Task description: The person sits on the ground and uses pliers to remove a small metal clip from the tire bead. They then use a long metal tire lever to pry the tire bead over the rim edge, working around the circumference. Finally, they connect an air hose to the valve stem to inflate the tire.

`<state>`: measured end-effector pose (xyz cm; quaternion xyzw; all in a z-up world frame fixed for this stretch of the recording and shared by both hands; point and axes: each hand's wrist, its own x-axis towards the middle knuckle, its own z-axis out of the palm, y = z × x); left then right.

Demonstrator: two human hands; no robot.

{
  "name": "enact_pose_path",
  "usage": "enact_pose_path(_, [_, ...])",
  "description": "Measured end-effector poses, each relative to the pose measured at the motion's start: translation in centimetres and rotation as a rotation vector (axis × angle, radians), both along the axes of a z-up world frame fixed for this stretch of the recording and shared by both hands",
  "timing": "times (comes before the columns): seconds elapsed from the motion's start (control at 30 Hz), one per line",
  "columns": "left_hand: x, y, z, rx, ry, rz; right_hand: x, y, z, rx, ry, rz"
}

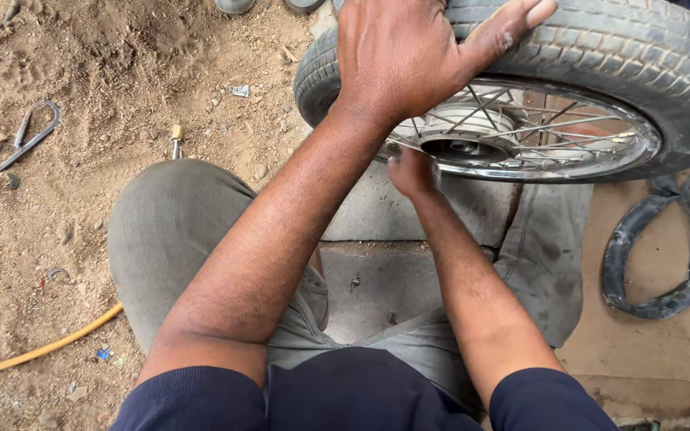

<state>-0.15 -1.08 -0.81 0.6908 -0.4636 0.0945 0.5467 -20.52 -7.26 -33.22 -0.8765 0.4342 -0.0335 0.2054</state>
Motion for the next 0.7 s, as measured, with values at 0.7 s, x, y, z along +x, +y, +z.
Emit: enact_pose_path(0.7, [1.3,0.1,0.2,0.046,-0.014,0.004,0.7,0.5,-1.3,-0.169,-0.03,0.047])
